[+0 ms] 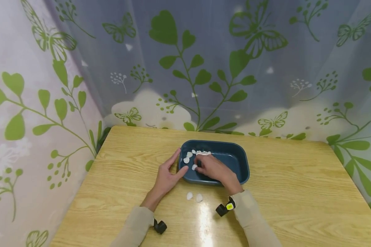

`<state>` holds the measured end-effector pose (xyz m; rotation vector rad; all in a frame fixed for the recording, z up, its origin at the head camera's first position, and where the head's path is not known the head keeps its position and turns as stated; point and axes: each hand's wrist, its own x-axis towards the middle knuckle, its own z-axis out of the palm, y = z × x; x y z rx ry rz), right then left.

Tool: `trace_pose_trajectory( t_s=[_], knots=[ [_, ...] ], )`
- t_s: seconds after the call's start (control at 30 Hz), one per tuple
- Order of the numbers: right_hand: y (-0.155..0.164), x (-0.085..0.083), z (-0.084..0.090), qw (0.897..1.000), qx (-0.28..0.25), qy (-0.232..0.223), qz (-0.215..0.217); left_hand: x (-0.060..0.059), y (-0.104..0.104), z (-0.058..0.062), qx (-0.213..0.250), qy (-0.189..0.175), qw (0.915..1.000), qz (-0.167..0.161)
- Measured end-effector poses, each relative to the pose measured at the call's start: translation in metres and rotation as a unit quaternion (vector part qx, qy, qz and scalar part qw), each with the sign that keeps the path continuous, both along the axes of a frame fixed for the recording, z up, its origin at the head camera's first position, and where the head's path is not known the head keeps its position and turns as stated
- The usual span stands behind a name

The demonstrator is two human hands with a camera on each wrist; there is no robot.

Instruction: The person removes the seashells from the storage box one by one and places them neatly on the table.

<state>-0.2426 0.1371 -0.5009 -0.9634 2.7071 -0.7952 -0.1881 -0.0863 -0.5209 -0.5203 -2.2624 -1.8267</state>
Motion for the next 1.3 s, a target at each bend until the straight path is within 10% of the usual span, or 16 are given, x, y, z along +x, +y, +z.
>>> trace_pose_trajectory(
  t_s=[0.8,1.03,1.3],
  knots=[
    [0.0,0.0,0.011,0.999,0.034,-0.039,0.001,0.0,-0.004,0.002,0.002,0.001,1.0,0.001],
    [0.007,0.006,0.012,0.998,0.052,-0.038,-0.008,-0.014,-0.004,-0.036,-0.008,0.005,1.0,-0.002],
    [0.013,0.012,0.01,0.998,0.04,-0.05,-0.013,-0.017,-0.004,-0.039,-0.003,0.02,0.9998,-0.002]
  ],
)
